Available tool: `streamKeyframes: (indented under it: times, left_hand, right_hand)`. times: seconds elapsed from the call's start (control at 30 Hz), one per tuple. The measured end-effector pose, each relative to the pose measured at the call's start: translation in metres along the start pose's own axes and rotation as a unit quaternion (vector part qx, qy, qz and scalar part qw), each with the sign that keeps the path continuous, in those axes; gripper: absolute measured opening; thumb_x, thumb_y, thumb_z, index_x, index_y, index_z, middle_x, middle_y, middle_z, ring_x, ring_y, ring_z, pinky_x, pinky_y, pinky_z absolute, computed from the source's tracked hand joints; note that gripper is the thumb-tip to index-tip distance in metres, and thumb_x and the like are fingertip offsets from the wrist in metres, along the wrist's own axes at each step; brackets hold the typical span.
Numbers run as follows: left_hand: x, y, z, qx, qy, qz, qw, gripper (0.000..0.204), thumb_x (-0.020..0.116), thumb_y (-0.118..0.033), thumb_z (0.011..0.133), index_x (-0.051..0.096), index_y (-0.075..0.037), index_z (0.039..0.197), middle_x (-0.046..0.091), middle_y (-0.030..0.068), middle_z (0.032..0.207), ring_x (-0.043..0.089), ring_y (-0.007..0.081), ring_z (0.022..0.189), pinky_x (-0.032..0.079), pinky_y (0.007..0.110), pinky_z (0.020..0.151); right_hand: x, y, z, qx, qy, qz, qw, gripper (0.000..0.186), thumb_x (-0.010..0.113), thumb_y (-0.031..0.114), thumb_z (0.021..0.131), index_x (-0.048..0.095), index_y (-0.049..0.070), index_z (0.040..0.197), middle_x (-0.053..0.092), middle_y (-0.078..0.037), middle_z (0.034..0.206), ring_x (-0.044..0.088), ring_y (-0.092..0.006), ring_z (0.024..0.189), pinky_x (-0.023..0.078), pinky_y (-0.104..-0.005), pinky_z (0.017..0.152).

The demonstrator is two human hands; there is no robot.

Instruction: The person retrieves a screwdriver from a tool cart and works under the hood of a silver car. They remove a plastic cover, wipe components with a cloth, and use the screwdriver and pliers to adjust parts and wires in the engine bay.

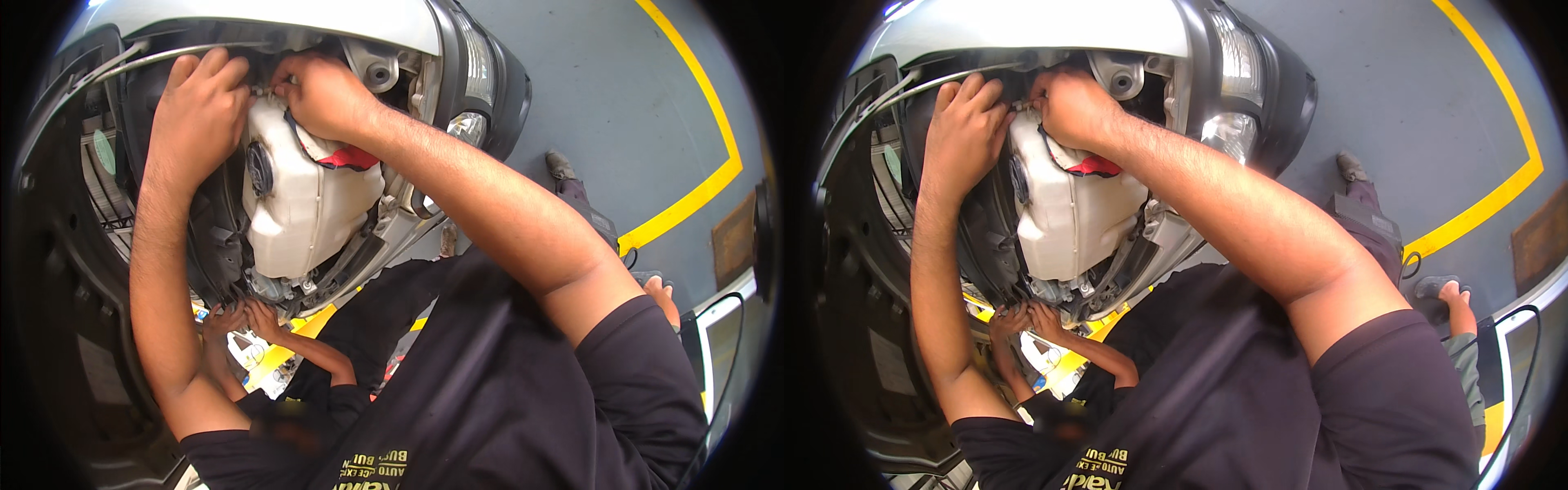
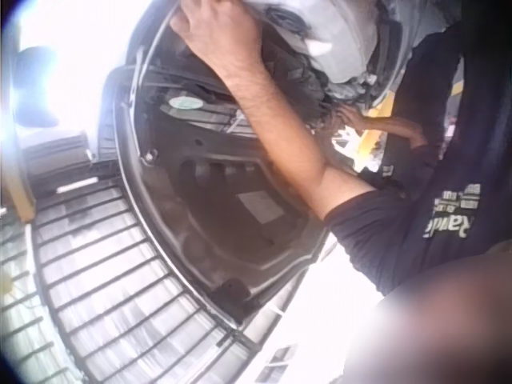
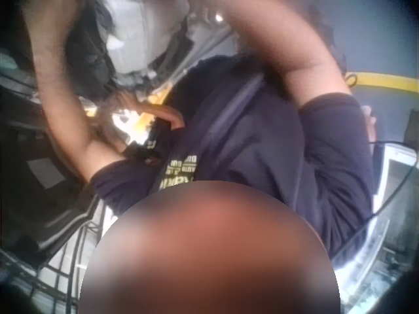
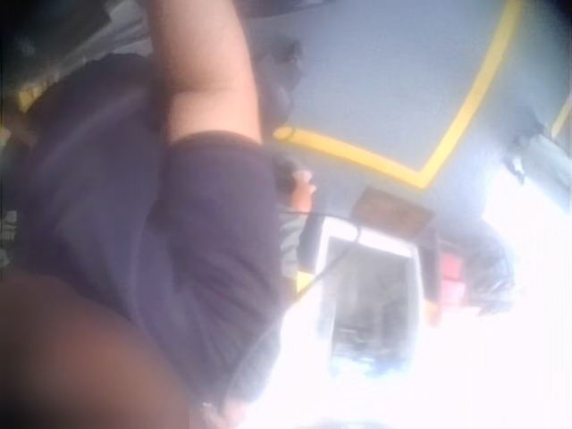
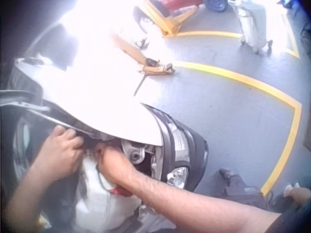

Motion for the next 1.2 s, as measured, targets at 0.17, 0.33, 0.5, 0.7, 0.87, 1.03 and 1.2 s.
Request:
streamKeyframes:
  times: [0.17, 0.33, 0.5, 0.7, 0.87, 1.03, 1.2]
  left_hand:
    - [-0.007, -0.009, 0.004, 0.012, -0.046, 0.050, 0.998, 0.006, 0.070, -0.017, 0.079, 0.074, -0.012, 0.080, 0.068, -0.0016, 0.105, 0.061, 0.0159, 0.105, 0.046, 0.034, 0.092]
    - [-0.001, -0.014, 0.006, 0.047, -0.054, 0.050, 0.996, 0.011, 0.068, -0.016, 0.080, 0.076, -0.011, 0.086, 0.070, -0.0008, 0.106, 0.062, 0.0161, 0.108, 0.048, 0.034, 0.094]
    - [0.006, -0.015, 0.009, 0.065, -0.034, 0.057, 0.996, 0.014, 0.066, -0.016, 0.081, 0.076, -0.010, 0.089, 0.069, 0.0014, 0.103, 0.063, 0.0180, 0.109, 0.049, 0.035, 0.096]
    - [0.017, -0.005, 0.009, 0.045, 0.030, -0.004, 0.999, 0.013, 0.076, -0.016, 0.088, 0.077, -0.004, 0.091, 0.070, 0.0051, 0.105, 0.064, 0.0224, 0.108, 0.049, 0.038, 0.096]
    - [0.016, -0.005, 0.010, 0.042, 0.039, -0.010, 0.998, 0.013, 0.076, -0.016, 0.088, 0.077, -0.003, 0.090, 0.070, 0.0060, 0.104, 0.064, 0.0234, 0.108, 0.048, 0.039, 0.096]
    - [0.016, -0.007, 0.012, 0.049, 0.034, -0.004, 0.998, 0.009, 0.068, -0.012, 0.083, 0.075, -0.007, 0.083, 0.069, 0.0042, 0.098, 0.064, 0.0208, 0.105, 0.048, 0.038, 0.095]
    - [-0.002, -0.011, 0.006, 0.010, -0.004, 0.016, 1.000, 0.011, 0.070, -0.017, 0.084, 0.075, -0.009, 0.091, 0.071, 0.0054, 0.108, 0.063, 0.0222, 0.114, 0.048, 0.038, 0.100]
  right_hand:
    - [0.001, 0.001, 0.002, -0.017, 0.007, 0.031, 0.999, 0.020, 0.067, 0.019, 0.098, 0.075, 0.007, 0.112, 0.072, -0.023, 0.115, 0.068, -0.0406, 0.112, 0.055, -0.0475, 0.099]
    - [0.000, 0.001, 0.001, -0.029, -0.004, 0.004, 1.000, 0.023, 0.067, 0.019, 0.097, 0.076, 0.006, 0.114, 0.072, -0.023, 0.115, 0.068, -0.0412, 0.112, 0.055, -0.0492, 0.099]
    - [-0.001, 0.003, 0.000, -0.030, -0.019, -0.009, 0.999, 0.020, 0.070, 0.018, 0.095, 0.077, 0.005, 0.109, 0.073, -0.023, 0.106, 0.069, -0.0415, 0.108, 0.055, -0.0495, 0.099]
    - [-0.005, 0.005, -0.004, -0.029, -0.062, -0.007, 0.998, 0.018, 0.072, 0.015, 0.093, 0.081, 0.007, 0.107, 0.075, -0.019, 0.105, 0.071, -0.0400, 0.103, 0.056, -0.0473, 0.097]
    - [-0.005, 0.002, -0.006, -0.010, -0.066, -0.011, 0.998, 0.018, 0.072, 0.015, 0.093, 0.081, 0.009, 0.107, 0.075, -0.018, 0.108, 0.071, -0.0394, 0.104, 0.056, -0.0464, 0.098]
    - [-0.006, 0.002, -0.006, -0.018, -0.072, -0.014, 0.997, 0.019, 0.072, 0.017, 0.093, 0.081, 0.008, 0.108, 0.075, -0.020, 0.107, 0.070, -0.0407, 0.105, 0.055, -0.0474, 0.099]
    - [-0.001, -0.001, -0.005, -0.020, -0.036, -0.037, 0.998, 0.025, 0.069, 0.022, 0.097, 0.076, 0.006, 0.115, 0.072, -0.023, 0.116, 0.068, -0.0428, 0.112, 0.053, -0.0499, 0.100]
Point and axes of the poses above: each hand's wrist, its own z-axis towards the middle knuckle, its own x-axis out of the palm, y = z × x, the point moved 10 cm from there along z, towards the middle knuckle
